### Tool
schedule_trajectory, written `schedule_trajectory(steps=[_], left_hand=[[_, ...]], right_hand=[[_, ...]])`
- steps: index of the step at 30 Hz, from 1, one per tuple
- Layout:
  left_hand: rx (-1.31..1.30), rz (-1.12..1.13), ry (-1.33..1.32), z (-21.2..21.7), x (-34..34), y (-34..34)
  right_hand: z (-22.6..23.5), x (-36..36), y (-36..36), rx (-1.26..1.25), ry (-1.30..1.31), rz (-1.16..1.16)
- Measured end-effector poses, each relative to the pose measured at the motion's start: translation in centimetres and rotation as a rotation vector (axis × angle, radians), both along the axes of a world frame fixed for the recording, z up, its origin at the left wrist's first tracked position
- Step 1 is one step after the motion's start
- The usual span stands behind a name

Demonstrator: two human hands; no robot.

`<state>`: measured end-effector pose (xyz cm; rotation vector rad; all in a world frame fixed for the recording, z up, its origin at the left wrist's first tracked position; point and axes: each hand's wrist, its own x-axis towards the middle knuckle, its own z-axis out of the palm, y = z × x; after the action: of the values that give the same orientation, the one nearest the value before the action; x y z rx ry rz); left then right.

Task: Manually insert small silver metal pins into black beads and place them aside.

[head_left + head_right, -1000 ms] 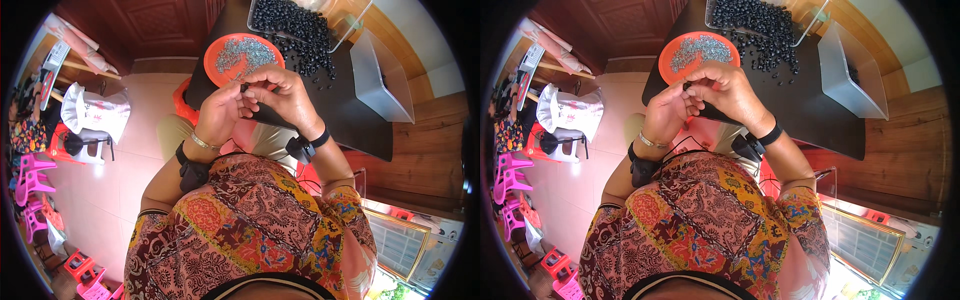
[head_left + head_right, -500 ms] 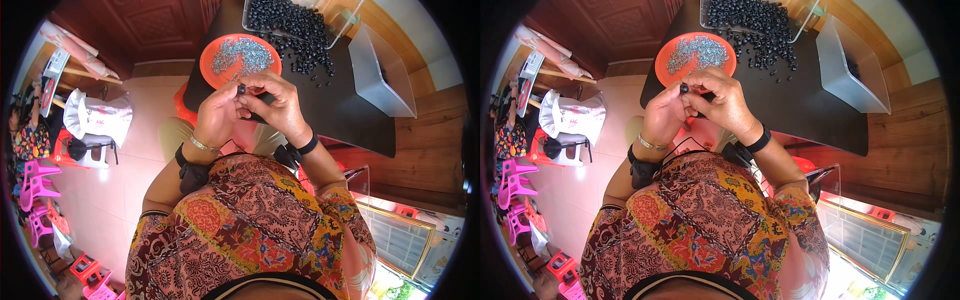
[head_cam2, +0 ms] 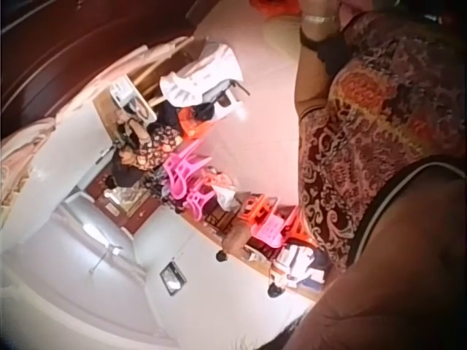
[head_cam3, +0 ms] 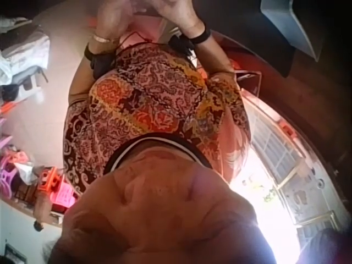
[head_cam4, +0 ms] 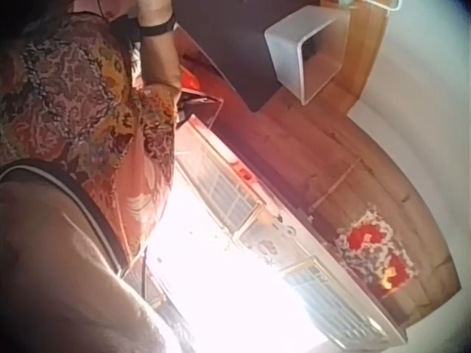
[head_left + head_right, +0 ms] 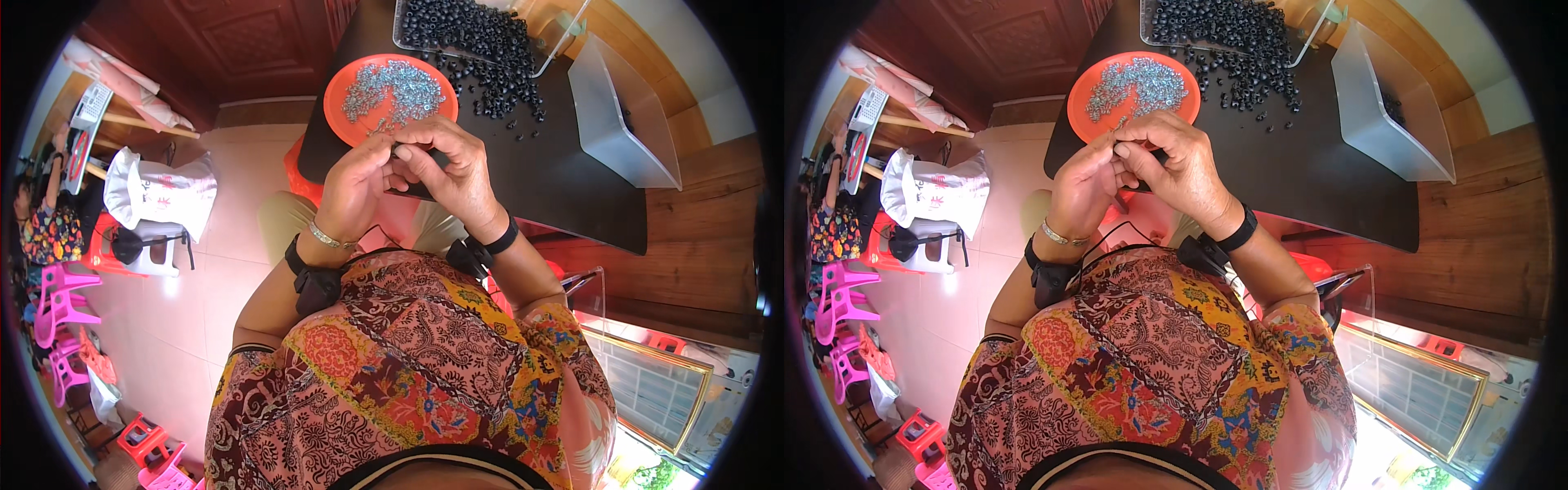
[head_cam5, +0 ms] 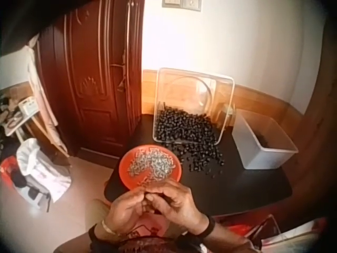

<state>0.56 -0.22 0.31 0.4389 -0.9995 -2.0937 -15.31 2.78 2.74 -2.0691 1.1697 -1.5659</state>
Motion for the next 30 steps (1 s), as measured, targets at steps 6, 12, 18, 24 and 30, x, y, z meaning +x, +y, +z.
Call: schedule_trajectory(steps=[6,12,18,24,30], left_hand=[[0.036,-0.002,-0.013,0.2,0.0,0.1],[0.026,0.002,0.020,-0.1,-0.1,-0.1],[-0.051,0.025,-0.002,0.3,-0.2,0.2],[-0.018,0.003,-0.006,0.1,-0.2,0.3],[0.027,0.045,0.016,0.2,-0.6,0.5]], right_hand=[[-0.2,0.0,0.1,0.037,-0.055,0.016],[-0.5,0.4,0.2,-0.094,0.060,-0.054],[-0.9,0.6,0.4,-0.181,0.118,-0.137],[-1.3,0.5,0.5,-0.244,0.225,-0.210],[-1.3,0.7,0.5,-0.294,0.309,-0.282]])
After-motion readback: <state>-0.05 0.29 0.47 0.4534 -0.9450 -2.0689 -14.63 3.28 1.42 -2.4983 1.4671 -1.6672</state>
